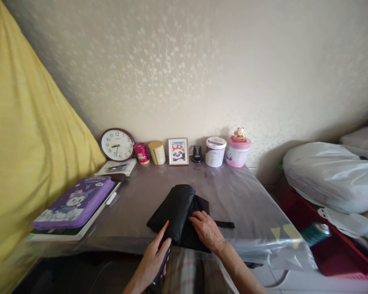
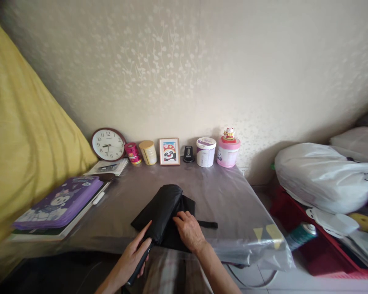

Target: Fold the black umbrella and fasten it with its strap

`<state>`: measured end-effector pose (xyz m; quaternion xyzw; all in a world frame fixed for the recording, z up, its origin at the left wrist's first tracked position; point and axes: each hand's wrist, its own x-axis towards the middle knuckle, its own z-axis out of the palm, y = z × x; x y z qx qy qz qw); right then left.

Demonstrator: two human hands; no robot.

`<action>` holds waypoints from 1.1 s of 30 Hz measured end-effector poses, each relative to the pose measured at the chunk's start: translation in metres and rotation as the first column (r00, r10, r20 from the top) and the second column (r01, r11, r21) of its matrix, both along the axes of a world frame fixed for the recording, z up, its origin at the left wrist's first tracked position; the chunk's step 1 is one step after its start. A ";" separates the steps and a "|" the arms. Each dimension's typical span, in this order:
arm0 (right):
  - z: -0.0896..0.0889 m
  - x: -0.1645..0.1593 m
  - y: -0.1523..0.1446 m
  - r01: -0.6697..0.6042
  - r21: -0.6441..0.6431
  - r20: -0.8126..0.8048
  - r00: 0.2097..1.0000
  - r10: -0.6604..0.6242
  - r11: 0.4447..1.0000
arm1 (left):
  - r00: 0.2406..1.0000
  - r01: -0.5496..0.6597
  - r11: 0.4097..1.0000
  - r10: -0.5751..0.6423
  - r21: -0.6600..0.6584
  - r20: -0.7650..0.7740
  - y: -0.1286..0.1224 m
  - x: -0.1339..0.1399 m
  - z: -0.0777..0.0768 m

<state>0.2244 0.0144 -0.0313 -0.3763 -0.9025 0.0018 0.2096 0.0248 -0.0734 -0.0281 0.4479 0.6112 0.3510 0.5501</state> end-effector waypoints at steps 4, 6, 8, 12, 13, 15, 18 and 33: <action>-0.006 -0.009 -0.023 -0.051 -0.036 0.093 0.994 0.054 0.998 | 1.000 0.004 1.000 -0.003 0.023 -0.031 0.000 0.001 -0.001; -0.004 -0.011 -0.039 -0.133 -0.077 0.089 0.986 0.139 0.988 | 0.998 0.022 0.998 -0.020 0.051 -0.056 0.000 0.001 -0.003; 0.002 -0.007 -0.048 -0.237 -0.145 0.011 0.971 0.241 0.961 | 0.994 0.049 0.995 -0.040 0.083 -0.103 0.000 0.001 -0.006; 0.017 0.015 -0.027 0.045 -0.237 -0.315 0.941 -0.121 0.970 | 0.978 0.083 0.989 -0.056 0.125 -0.203 -0.001 0.002 -0.010; 0.018 0.022 -0.016 0.218 -0.252 -0.341 0.892 -0.297 0.943 | 0.974 0.089 0.987 -0.058 0.133 -0.221 -0.001 0.003 -0.011; 0.016 0.034 0.007 0.425 -0.316 -0.306 0.801 -0.515 0.848 | 0.966 0.100 0.984 -0.060 0.149 -0.251 -0.002 0.004 -0.013; 0.008 0.042 0.032 0.435 -0.503 -0.254 0.751 -0.609 0.747 | 0.956 0.110 0.980 -0.058 0.167 -0.287 -0.003 0.005 -0.016; 0.008 0.017 0.049 0.141 -0.845 -0.408 0.452 -0.793 0.515 | 0.956 0.140 0.960 -0.068 0.241 -0.287 -0.005 0.006 -0.010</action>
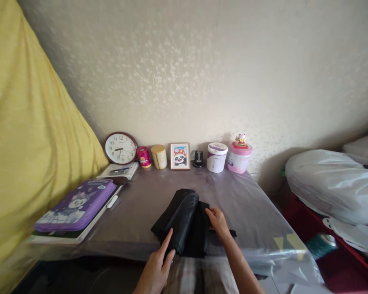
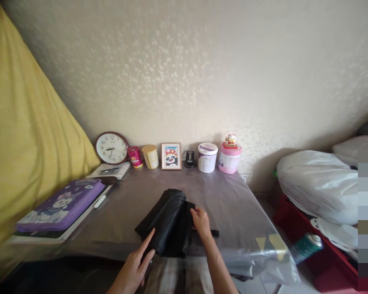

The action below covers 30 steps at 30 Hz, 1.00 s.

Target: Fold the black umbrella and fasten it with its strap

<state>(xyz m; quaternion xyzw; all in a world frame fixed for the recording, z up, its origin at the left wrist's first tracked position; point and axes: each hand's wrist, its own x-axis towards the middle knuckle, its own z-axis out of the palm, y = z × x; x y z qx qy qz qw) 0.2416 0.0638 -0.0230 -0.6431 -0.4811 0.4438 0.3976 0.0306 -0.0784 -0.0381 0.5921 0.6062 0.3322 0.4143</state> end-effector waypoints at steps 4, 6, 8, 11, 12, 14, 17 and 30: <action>0.010 -0.010 0.000 -0.022 0.020 -0.136 0.990 0.024 1.000 | 1.000 -0.010 1.000 0.010 -0.006 0.013 0.000 0.001 -0.002; 0.016 -0.016 0.001 -0.020 0.044 -0.245 0.969 0.030 0.999 | 1.000 0.009 0.999 -0.009 -0.035 0.010 0.001 0.001 -0.003; 0.021 -0.024 0.003 -0.015 0.061 -0.328 0.944 0.034 0.998 | 1.000 0.030 0.998 -0.030 -0.055 0.008 0.001 0.001 -0.002; 0.025 -0.036 0.007 -0.007 0.102 -0.337 0.941 0.041 0.995 | 0.999 0.049 0.998 -0.049 -0.039 0.001 0.001 0.000 0.001; 0.026 -0.040 0.009 -0.001 0.129 -0.320 0.946 0.043 0.992 | 0.999 0.052 0.998 -0.052 -0.026 -0.007 0.001 0.000 0.002; 0.027 -0.048 0.012 0.000 0.187 -0.271 0.961 0.051 0.982 | 0.998 0.053 0.999 -0.053 -0.008 -0.035 0.001 -0.001 0.003; 0.026 -0.058 0.016 -0.020 0.235 -0.201 0.977 0.069 0.972 | 0.995 0.065 0.998 -0.064 0.015 -0.074 0.002 -0.001 0.005; 0.010 -0.063 0.000 -0.407 0.527 0.327 0.907 0.264 0.746 | 0.962 0.012 1.000 -0.019 -0.028 -0.273 0.001 -0.001 -0.002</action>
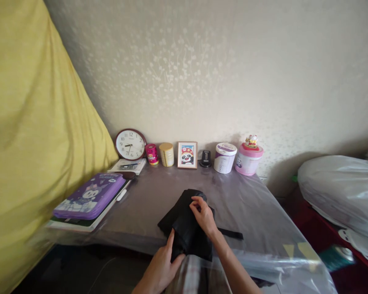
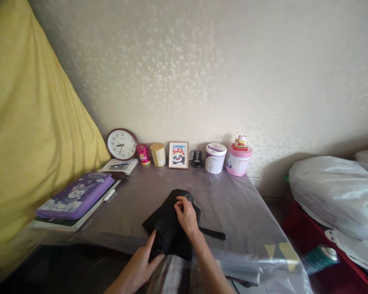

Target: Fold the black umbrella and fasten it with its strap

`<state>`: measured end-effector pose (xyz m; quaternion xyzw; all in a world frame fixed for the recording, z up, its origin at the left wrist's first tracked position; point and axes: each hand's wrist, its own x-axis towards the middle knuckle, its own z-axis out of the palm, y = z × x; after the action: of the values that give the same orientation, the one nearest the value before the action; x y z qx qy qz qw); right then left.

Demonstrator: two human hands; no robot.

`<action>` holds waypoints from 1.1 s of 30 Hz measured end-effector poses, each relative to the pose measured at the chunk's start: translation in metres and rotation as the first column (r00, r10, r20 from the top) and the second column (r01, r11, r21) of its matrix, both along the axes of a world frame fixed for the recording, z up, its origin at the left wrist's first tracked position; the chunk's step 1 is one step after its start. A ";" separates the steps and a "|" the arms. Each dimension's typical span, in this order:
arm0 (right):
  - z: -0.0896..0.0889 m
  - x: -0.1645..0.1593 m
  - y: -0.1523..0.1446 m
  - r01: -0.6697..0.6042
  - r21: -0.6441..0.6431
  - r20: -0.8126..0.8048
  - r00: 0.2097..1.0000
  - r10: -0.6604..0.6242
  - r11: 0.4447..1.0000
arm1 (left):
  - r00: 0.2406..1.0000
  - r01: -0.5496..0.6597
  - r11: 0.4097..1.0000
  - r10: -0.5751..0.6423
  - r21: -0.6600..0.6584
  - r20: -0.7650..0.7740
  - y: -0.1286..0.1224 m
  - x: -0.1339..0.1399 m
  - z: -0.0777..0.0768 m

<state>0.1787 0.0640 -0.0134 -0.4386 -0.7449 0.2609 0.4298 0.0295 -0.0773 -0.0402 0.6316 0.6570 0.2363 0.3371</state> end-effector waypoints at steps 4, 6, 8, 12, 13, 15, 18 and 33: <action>0.002 0.001 -0.013 -0.071 0.235 0.162 0.986 0.033 0.969 | 0.996 -0.086 0.995 0.086 0.059 0.000 -0.004 0.008 0.004; 0.004 0.001 -0.016 -0.093 0.293 0.219 0.975 0.028 0.952 | 0.996 -0.084 0.992 0.087 0.093 -0.033 -0.006 0.013 0.008; 0.004 0.002 -0.020 -0.102 0.323 0.249 0.968 0.019 0.941 | 0.995 -0.030 0.993 0.040 0.112 -0.087 -0.007 0.018 0.010; 0.003 0.007 -0.032 -0.183 0.355 0.281 0.956 0.082 0.917 | 0.960 0.042 0.998 -0.028 0.045 -0.277 -0.004 0.021 0.007; 0.002 0.009 -0.035 -0.218 0.356 0.288 0.951 0.116 0.909 | 0.956 0.047 0.998 -0.034 0.040 -0.290 -0.003 0.020 0.005; -0.001 0.014 -0.038 -0.277 0.351 0.298 0.939 0.174 0.894 | 0.966 0.052 0.997 -0.036 0.054 -0.256 -0.002 0.019 0.001; -0.003 0.019 -0.025 -0.281 0.366 0.303 0.937 0.172 0.887 | 0.980 0.047 0.996 -0.032 0.073 -0.197 -0.001 0.018 -0.002; -0.008 0.076 0.045 0.353 -0.043 0.231 0.914 -0.334 0.935 | 0.999 0.024 0.994 -0.021 0.110 -0.030 -0.002 0.013 -0.009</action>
<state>0.2547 0.1089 -0.0218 -0.6065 -0.6874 0.1622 0.3650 0.0424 -0.0792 -0.0494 0.6598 0.6406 0.2595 0.2948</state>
